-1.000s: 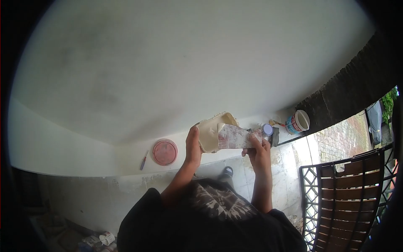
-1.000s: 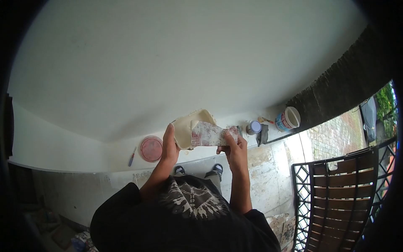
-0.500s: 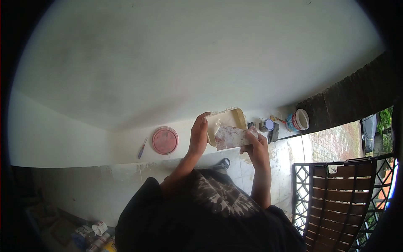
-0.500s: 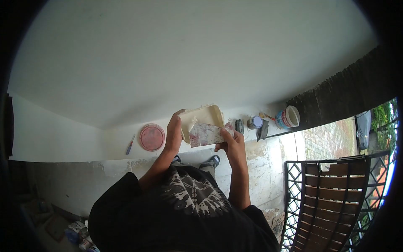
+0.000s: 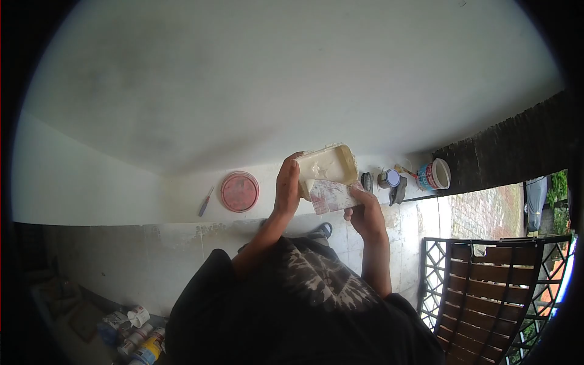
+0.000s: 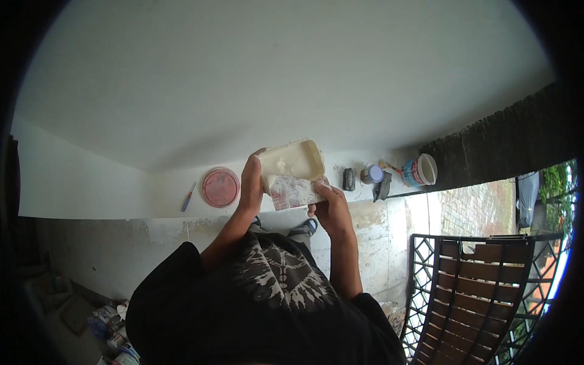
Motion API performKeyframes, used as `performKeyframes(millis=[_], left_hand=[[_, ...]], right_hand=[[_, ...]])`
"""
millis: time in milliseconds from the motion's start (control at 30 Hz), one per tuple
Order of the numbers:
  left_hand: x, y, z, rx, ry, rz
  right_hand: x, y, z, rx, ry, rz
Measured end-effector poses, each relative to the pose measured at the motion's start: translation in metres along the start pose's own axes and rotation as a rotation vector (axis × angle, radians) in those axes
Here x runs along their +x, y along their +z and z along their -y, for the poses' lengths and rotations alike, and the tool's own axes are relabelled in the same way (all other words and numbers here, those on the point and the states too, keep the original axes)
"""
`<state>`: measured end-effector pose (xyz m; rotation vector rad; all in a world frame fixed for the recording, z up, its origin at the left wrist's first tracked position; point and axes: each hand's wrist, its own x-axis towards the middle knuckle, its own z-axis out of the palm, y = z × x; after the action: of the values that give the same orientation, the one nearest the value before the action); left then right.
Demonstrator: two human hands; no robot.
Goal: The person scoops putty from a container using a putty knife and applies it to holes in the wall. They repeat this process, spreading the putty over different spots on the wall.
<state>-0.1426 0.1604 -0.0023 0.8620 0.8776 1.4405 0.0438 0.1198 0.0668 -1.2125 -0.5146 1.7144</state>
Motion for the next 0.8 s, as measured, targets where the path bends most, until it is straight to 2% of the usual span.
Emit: performKeyframes(millis=[67,167,267,400,533,633,667,733,767,800], left_hand=[[-0.002,0.001,-0.003,-0.109,-0.1,-0.025],[-0.006,0.007,-0.006,-0.046,-0.129,0.012],[-0.01,0.012,-0.014,-0.151,-0.218,0.012],[-0.01,0.007,-0.008,-0.152,-0.192,0.037],[-0.016,0.002,-0.012,-0.123,-0.242,0.013],[-0.022,-0.015,-0.008,-0.178,-0.261,-0.004],[-0.024,-0.022,-0.009,-0.178,-0.259,0.0],[-0.028,-0.044,0.001,-0.156,-0.195,-0.028],[-0.03,-0.061,0.009,-0.164,-0.212,-0.025],[-0.032,-0.076,0.014,-0.173,-0.228,-0.026]], right_hand=[[-0.002,0.002,0.001,0.046,0.025,0.004],[-0.009,0.003,0.008,0.201,0.002,-0.018],[-0.013,-0.003,0.015,0.273,0.014,-0.122],[-0.022,0.001,0.027,0.265,-0.16,-0.083],[-0.022,0.001,0.059,0.239,-0.404,-0.033],[-0.024,0.019,0.099,0.205,-0.743,-0.037],[-0.022,0.028,0.113,0.228,-0.778,-0.043],[-0.017,0.047,0.139,0.176,-1.125,-0.103],[-0.014,0.057,0.15,0.196,-1.15,-0.113],[-0.01,0.067,0.161,0.168,-1.315,-0.162]])
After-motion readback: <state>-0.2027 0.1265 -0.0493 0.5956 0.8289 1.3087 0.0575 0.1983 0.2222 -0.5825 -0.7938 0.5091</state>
